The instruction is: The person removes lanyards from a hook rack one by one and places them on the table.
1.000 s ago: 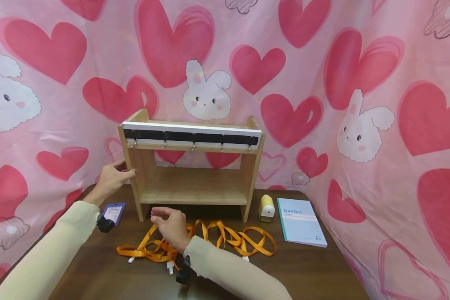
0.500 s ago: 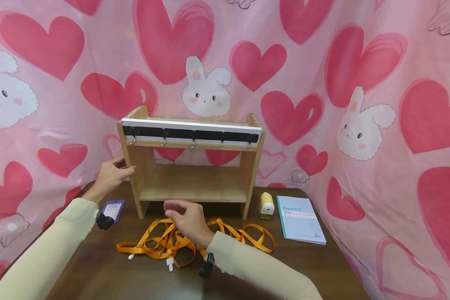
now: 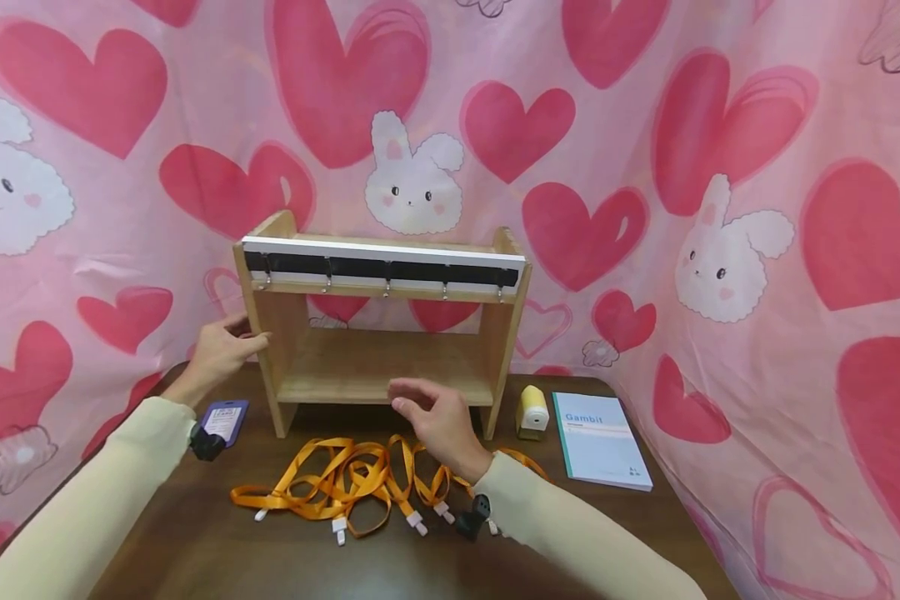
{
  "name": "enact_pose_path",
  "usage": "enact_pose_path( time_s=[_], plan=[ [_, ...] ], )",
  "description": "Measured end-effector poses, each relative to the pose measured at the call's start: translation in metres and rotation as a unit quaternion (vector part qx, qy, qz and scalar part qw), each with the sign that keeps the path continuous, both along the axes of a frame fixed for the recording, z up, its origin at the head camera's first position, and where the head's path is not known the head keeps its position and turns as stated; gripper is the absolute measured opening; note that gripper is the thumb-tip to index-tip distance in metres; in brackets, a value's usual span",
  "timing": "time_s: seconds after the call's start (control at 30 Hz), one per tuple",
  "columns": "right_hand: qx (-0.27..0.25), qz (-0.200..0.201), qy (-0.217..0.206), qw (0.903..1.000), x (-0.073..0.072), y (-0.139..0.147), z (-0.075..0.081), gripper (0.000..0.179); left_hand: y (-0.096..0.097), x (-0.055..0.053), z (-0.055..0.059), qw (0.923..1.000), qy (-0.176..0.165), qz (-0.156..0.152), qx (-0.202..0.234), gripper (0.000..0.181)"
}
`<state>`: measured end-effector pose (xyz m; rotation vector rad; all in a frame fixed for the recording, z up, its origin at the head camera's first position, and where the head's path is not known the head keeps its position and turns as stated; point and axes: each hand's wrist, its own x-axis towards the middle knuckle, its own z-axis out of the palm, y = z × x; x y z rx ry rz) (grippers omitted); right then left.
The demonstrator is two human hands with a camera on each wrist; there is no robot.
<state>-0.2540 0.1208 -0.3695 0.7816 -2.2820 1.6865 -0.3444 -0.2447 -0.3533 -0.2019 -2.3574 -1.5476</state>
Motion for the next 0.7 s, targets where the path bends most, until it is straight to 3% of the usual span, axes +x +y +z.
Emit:
enact_pose_path(
  time_s=[0.13, 0.5, 0.7],
  plan=[
    [-0.005, -0.02, 0.017, 0.9997, -0.002, 0.02, 0.007, 0.027, 0.0, 0.001, 0.001, 0.9999, -0.008, 0.005, -0.011, 0.065],
    [-0.025, -0.078, 0.089, 0.9926, -0.007, 0.065, 0.024, 0.024, 0.001, 0.0, -0.001, 0.9999, 0.009, 0.011, -0.006, 0.063],
    [-0.048, -0.103, 0.1, 0.9885, -0.011, 0.086, 0.032, 0.024, 0.001, -0.001, -0.003, 0.9998, 0.015, 0.009, -0.001, 0.063]
  ],
)
